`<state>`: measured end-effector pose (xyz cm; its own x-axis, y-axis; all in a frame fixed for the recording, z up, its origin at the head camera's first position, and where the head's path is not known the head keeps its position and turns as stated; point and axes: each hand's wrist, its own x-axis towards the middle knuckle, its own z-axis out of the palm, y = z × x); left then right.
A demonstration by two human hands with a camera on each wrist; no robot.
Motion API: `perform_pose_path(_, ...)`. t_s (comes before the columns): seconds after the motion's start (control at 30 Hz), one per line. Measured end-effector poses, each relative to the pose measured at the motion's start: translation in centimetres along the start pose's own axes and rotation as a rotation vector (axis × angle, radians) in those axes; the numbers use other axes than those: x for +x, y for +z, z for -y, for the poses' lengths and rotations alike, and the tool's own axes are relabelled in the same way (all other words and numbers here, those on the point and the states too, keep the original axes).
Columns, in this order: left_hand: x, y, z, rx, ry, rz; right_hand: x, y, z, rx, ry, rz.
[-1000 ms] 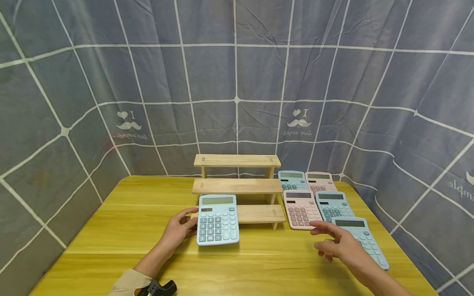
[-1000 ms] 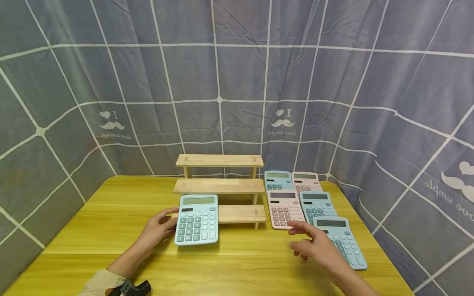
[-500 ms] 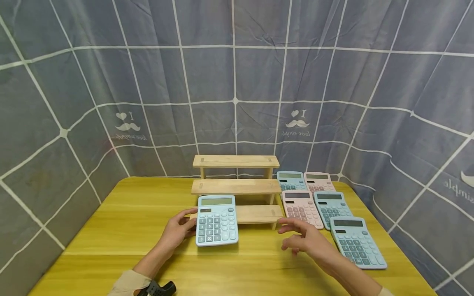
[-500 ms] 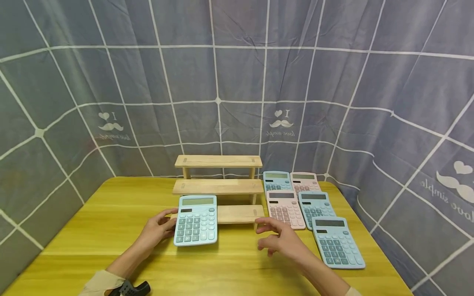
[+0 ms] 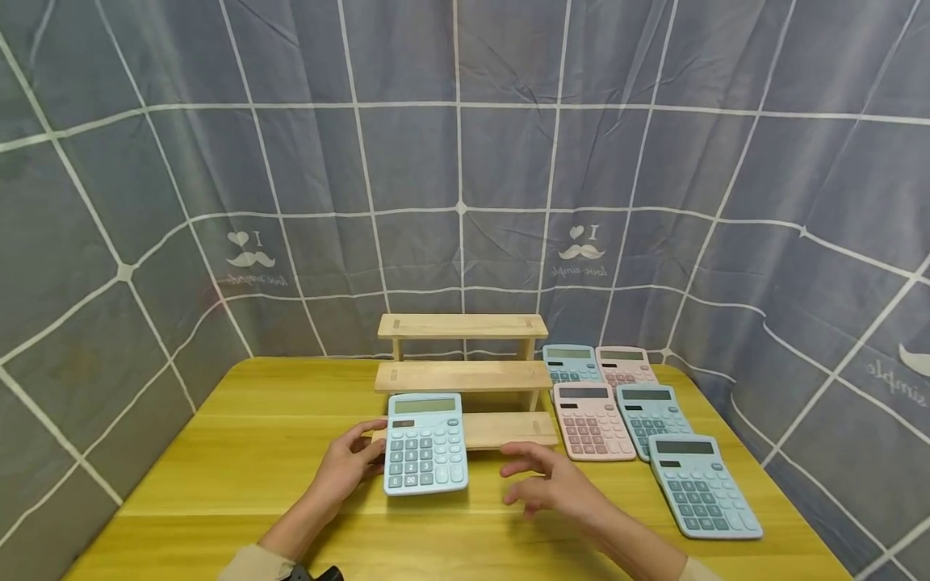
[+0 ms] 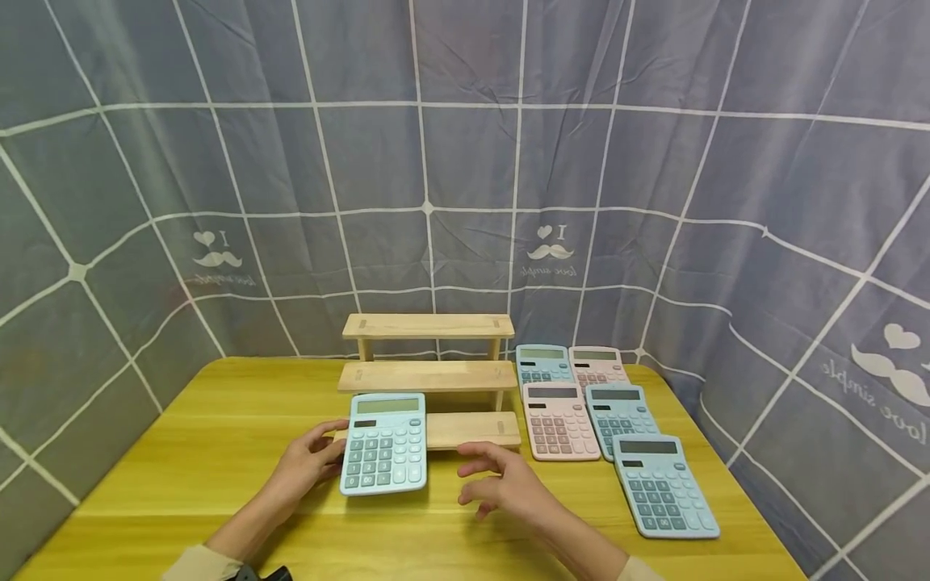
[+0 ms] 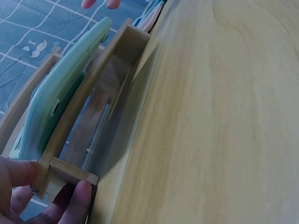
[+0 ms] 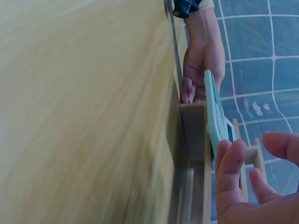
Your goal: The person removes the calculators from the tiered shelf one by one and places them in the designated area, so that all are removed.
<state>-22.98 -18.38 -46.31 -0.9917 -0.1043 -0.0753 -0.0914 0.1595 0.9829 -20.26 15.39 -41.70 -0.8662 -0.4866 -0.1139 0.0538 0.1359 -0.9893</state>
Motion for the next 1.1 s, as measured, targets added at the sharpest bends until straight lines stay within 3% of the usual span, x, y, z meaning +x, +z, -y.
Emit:
perform_pose_path(0.83,0.1,-0.2,0.0,0.01,0.01,0.015,3.5,5.9,-1.3,0.136,-0.037,-0.051)
perform_pose_path(1.1,-0.1,0.0,-0.3,0.019,0.014,0.028,3.8,7.1,-1.8,0.151,-0.023,-0.107)
